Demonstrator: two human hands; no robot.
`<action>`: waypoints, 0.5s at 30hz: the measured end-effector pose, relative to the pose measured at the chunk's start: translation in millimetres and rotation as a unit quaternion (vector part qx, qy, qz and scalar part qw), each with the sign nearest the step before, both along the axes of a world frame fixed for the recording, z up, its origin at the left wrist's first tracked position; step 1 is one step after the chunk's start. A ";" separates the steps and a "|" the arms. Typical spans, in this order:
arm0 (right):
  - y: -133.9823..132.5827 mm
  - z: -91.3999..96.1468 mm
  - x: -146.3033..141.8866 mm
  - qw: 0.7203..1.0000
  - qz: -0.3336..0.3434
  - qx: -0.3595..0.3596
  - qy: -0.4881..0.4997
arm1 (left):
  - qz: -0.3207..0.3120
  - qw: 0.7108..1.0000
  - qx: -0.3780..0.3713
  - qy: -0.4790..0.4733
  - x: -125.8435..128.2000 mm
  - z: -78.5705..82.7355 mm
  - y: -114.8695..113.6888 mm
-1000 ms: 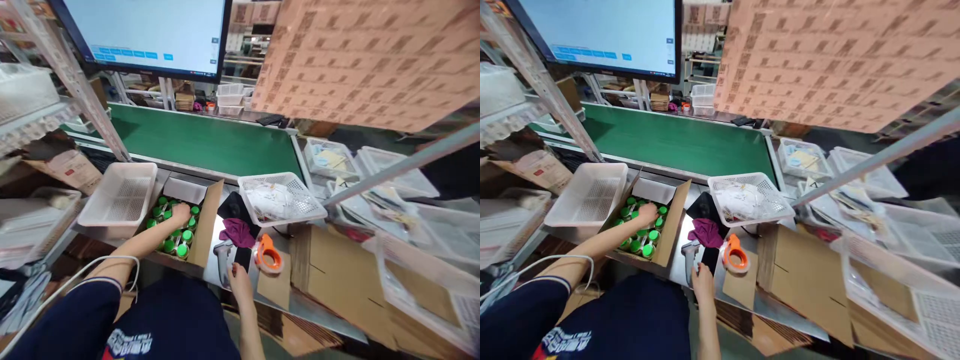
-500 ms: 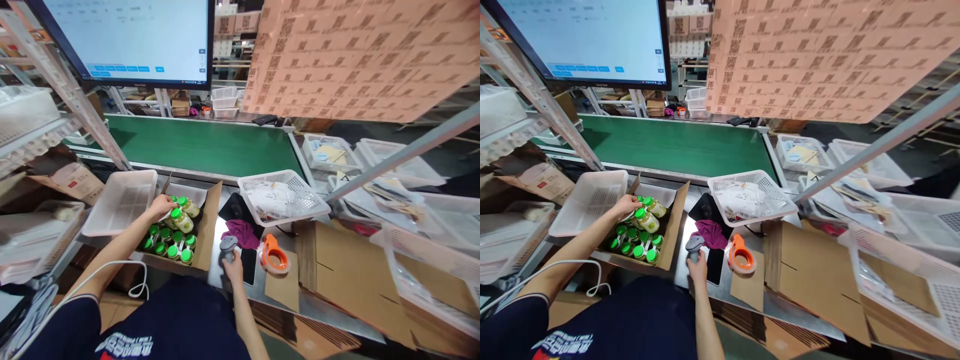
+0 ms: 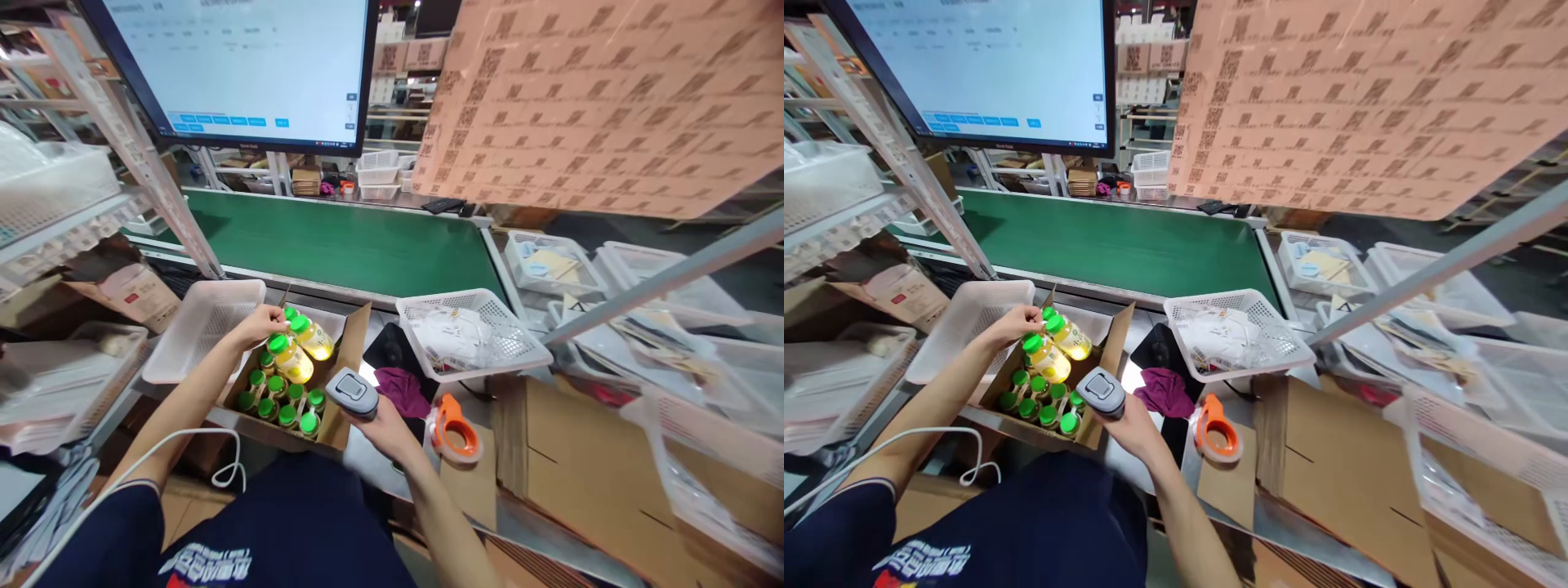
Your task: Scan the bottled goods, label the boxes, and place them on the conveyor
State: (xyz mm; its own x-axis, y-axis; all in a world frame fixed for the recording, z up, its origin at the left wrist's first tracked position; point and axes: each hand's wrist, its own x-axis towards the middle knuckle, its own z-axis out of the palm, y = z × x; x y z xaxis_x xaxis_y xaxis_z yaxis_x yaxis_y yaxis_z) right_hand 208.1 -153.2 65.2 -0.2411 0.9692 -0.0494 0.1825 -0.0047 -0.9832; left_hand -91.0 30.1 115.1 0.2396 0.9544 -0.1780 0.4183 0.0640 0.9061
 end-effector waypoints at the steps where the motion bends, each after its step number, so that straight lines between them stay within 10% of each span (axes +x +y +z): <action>1: -2.0 -2.7 2.2 1.000 0.004 -0.010 0.012 | -0.002 1.000 -0.002 0.001 1.0 -0.3 -0.7; 15: -62.8 -97.1 54.3 0.943 -0.216 -0.246 0.058 | 0.060 0.972 -0.045 0.223 53.2 -65.7 -11.0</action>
State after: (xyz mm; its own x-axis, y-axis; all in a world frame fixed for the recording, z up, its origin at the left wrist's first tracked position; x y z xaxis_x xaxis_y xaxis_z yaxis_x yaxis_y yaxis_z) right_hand 262.4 -216.0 -31.8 0.1400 0.8451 -0.5159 -0.0497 -0.5144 -0.8561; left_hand -37.8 19.2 49.4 0.0071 0.9466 -0.3222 0.7527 0.2071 0.6249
